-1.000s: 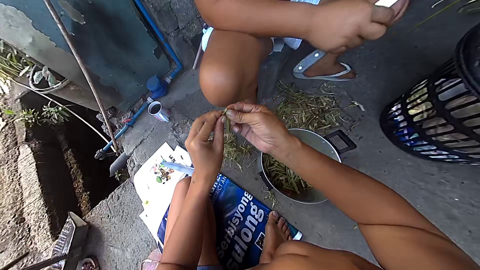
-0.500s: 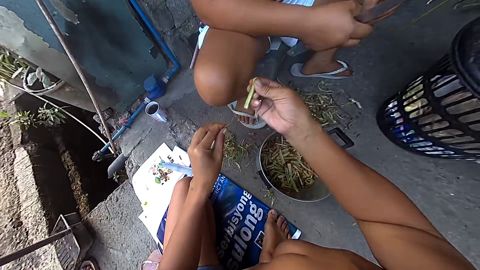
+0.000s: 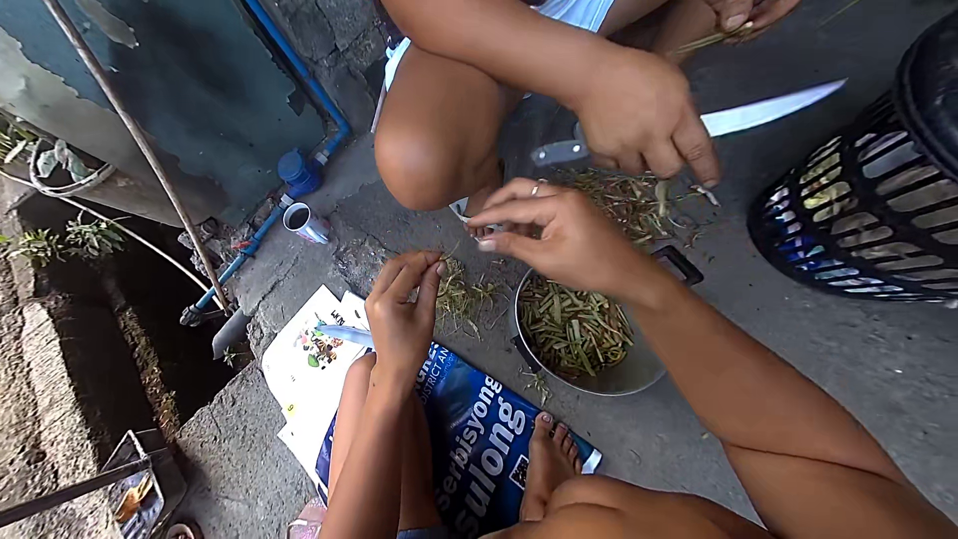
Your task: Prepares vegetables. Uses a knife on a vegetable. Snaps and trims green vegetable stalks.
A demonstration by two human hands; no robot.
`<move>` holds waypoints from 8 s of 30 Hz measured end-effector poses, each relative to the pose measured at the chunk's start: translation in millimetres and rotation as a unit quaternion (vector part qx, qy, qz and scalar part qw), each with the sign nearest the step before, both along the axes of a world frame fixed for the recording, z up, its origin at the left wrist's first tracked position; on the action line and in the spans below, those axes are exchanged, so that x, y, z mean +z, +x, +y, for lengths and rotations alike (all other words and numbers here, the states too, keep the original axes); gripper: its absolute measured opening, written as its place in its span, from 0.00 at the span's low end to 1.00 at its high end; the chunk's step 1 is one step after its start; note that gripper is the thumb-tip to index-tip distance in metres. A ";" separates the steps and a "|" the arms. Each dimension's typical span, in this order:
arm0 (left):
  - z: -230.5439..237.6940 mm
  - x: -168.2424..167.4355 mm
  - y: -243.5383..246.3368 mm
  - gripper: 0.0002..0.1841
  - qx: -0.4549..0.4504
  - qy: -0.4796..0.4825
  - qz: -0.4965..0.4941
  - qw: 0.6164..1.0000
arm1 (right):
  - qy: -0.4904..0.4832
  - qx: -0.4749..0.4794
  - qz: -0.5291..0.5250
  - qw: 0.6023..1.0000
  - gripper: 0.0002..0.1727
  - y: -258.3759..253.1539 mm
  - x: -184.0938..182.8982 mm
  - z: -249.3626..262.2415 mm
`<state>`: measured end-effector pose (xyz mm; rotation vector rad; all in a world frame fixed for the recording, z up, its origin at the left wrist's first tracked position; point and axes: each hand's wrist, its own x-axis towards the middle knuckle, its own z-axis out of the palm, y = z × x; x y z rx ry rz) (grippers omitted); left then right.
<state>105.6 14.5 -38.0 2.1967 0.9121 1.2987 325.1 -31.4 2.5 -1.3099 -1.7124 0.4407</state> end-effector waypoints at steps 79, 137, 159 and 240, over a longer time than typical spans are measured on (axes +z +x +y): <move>16.1 17.3 -35.3 0.14 -0.099 -0.259 -0.063 0.959 | -0.073 0.189 0.085 0.976 0.09 -38.2 -4.7 38.2; 5.6 -8.0 32.4 0.07 -0.012 -0.092 -0.183 0.979 | -0.157 0.015 0.498 0.853 0.07 -55.0 -19.8 18.8; 8.5 -24.4 5.6 0.07 -0.030 -0.129 -0.109 0.985 | -0.087 -0.085 0.171 0.978 0.04 54.8 -15.1 9.5; 43.3 -34.1 -43.3 0.10 0.003 -0.162 0.133 0.978 | -0.087 0.050 0.227 0.969 0.09 -36.3 -33.7 47.1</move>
